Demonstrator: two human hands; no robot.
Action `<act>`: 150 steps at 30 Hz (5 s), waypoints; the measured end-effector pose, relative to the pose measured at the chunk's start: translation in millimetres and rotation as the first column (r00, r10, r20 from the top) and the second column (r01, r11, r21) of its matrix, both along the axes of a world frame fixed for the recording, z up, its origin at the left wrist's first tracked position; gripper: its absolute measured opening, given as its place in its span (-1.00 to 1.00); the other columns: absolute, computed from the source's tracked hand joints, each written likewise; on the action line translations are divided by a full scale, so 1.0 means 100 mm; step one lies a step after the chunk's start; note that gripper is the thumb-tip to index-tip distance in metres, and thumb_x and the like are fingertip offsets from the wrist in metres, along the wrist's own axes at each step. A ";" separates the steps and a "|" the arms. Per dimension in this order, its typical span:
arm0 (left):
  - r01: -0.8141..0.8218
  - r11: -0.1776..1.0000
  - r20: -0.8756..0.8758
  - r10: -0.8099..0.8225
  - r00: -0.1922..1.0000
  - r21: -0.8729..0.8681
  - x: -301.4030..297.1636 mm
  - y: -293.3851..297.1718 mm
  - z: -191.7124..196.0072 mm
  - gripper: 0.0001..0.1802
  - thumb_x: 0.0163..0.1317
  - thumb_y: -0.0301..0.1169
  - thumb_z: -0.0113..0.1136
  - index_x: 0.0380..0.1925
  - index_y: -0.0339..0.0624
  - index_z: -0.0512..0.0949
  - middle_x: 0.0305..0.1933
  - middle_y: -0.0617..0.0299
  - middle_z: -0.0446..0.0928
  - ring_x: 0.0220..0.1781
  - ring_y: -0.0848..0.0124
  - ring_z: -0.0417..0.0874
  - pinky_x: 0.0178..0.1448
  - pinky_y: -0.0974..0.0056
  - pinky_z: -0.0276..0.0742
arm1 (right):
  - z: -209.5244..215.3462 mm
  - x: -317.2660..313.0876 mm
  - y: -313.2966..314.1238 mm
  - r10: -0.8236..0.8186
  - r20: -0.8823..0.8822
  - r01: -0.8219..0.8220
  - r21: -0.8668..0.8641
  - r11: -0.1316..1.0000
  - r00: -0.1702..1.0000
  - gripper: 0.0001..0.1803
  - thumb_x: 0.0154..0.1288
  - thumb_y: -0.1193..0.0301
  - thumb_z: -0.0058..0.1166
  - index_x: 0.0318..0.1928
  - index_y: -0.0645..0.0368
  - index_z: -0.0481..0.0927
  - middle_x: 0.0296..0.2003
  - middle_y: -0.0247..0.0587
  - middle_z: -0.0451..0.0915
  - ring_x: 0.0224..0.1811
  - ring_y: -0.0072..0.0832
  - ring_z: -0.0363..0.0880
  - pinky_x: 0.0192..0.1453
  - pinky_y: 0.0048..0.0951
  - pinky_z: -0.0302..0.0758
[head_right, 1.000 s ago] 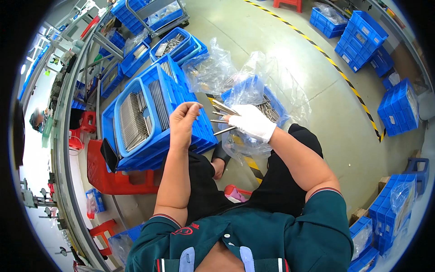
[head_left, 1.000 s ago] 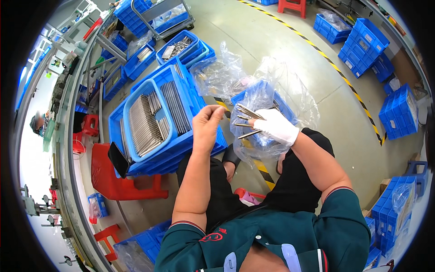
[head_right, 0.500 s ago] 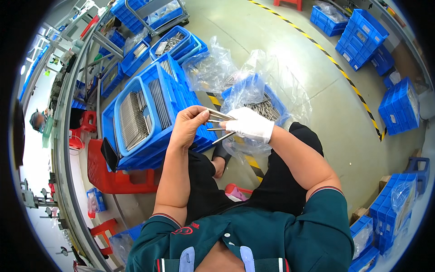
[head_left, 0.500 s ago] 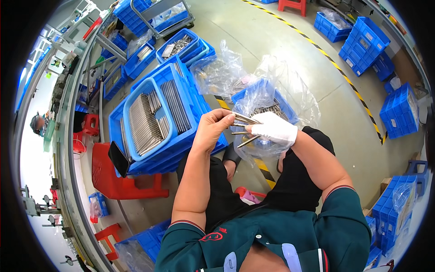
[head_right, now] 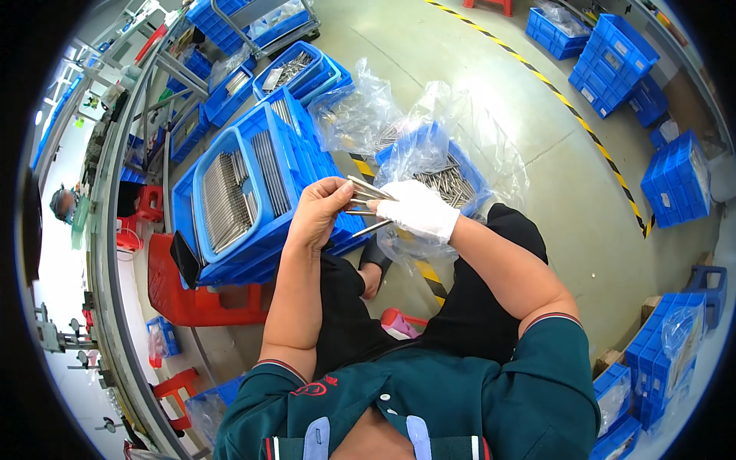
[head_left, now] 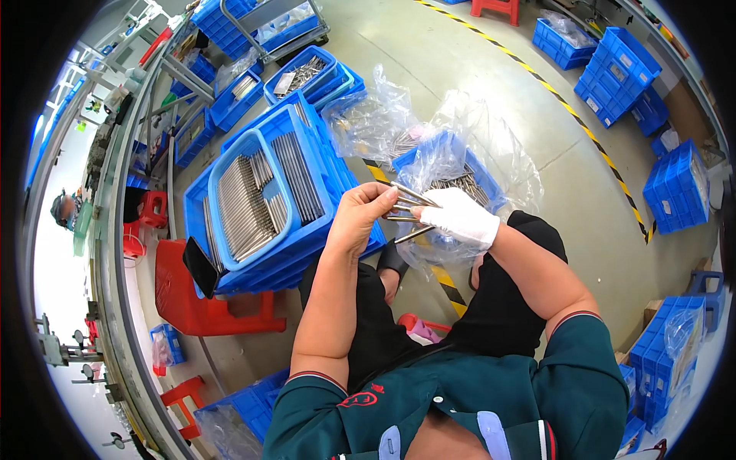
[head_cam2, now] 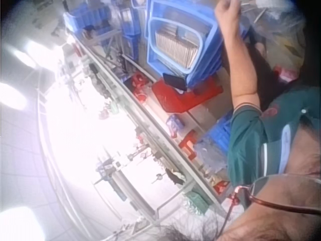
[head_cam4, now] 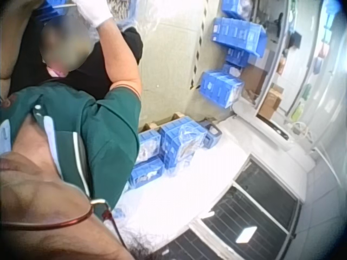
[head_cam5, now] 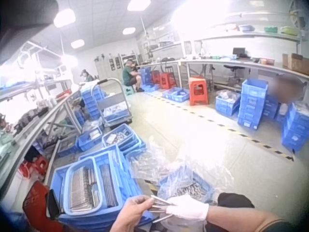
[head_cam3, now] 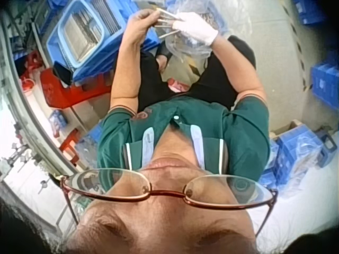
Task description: The person sits on the floor in a factory setting, wearing white gloves. They repeatedly pick up small bundles of metal rods from a plastic bag, inspect them, and place them into a blue crate. The process involves handling the rods one by one or in small groups and organizing them into the container.
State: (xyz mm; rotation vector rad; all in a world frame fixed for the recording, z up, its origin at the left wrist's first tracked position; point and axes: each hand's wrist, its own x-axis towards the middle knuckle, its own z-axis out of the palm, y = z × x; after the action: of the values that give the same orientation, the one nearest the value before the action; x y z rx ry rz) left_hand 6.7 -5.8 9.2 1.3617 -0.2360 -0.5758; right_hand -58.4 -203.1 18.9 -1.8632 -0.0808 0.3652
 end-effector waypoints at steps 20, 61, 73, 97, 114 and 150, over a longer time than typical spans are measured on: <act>-0.163 0.986 0.173 0.157 0.972 0.021 0.05 0.09 0.09 -0.77 0.19 -0.34 0.24 -0.28 -0.32 0.60 -0.43 0.32 0.53 -0.38 0.62 0.43 -0.26 0.50 0.31 | -0.05 0.01 -0.08 0.019 -0.036 -0.018 0.024 1.000 0.999 -0.59 0.21 0.06 0.06 -0.32 0.21 0.58 -0.57 -0.29 0.45 -0.48 -0.53 0.36 -0.36 -0.44 0.33; 0.013 0.874 -0.326 -0.195 0.925 -0.486 0.01 0.01 -0.20 -0.82 0.19 -0.33 0.22 -0.26 -0.15 0.54 -0.21 0.12 0.58 -0.16 0.29 0.62 -0.06 0.13 0.56 | 0.06 -0.09 0.03 0.054 -0.045 -0.047 0.144 0.988 0.998 -0.64 0.24 0.14 0.07 -0.40 0.23 0.54 -0.57 -0.38 0.42 -0.48 -0.63 0.31 -0.40 -0.51 0.27; 0.057 0.864 -0.354 -0.264 0.897 -0.500 -0.01 -0.04 -0.09 -0.84 0.25 -0.35 0.16 -0.25 -0.18 0.54 -0.28 0.23 0.57 -0.25 0.41 0.59 -0.10 0.26 0.51 | 0.06 -0.14 0.05 0.047 -0.098 -0.028 0.185 0.982 0.994 -0.67 0.26 0.18 0.04 -0.38 0.24 0.54 -0.57 -0.38 0.42 -0.48 -0.62 0.30 -0.38 -0.51 0.28; -0.168 0.975 0.425 0.093 0.901 0.142 -0.10 -0.02 0.05 -0.78 0.26 -0.35 0.14 -0.34 -0.34 0.52 -0.50 0.29 0.42 -0.41 0.56 0.37 -0.29 0.41 0.35 | 0.10 -0.03 0.03 0.132 -0.049 -0.134 -0.034 0.990 0.990 -0.60 0.28 0.07 -0.04 -0.35 0.19 0.52 -0.56 -0.31 0.44 -0.47 -0.54 0.34 -0.37 -0.43 0.31; -0.407 0.838 0.687 0.054 0.724 0.363 -0.14 0.37 0.39 -0.73 0.34 -0.29 -0.01 -0.40 -0.33 0.41 -0.58 0.00 0.31 -0.55 0.23 0.36 -0.38 0.19 0.37 | 0.12 -0.22 0.00 0.150 -0.060 -0.156 -0.110 0.982 0.987 -0.68 0.28 0.23 -0.02 -0.44 0.24 0.51 -0.57 -0.34 0.45 -0.50 -0.59 0.33 -0.39 -0.47 0.32; -0.216 0.908 0.526 -0.006 0.851 0.360 -0.01 0.24 -0.03 -0.61 0.32 -0.14 -0.11 -0.38 -0.29 0.45 -0.39 -0.21 0.51 -0.26 -0.17 0.52 -0.15 -0.12 0.36 | 0.87 1.77 2.59 0.996 -0.083 -0.008 -0.997 -0.083 -0.012 -0.82 0.04 0.46 0.01 -0.35 -0.03 0.65 -0.50 -0.19 0.60 -0.39 -0.20 0.64 -0.35 -0.24 0.54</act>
State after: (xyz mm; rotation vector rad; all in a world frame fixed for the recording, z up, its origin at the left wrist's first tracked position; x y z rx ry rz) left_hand 5.2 18.0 5.7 1.9195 -0.4934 -0.1461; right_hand 118.4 56.3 105.4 -2.7373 -2.3515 0.0585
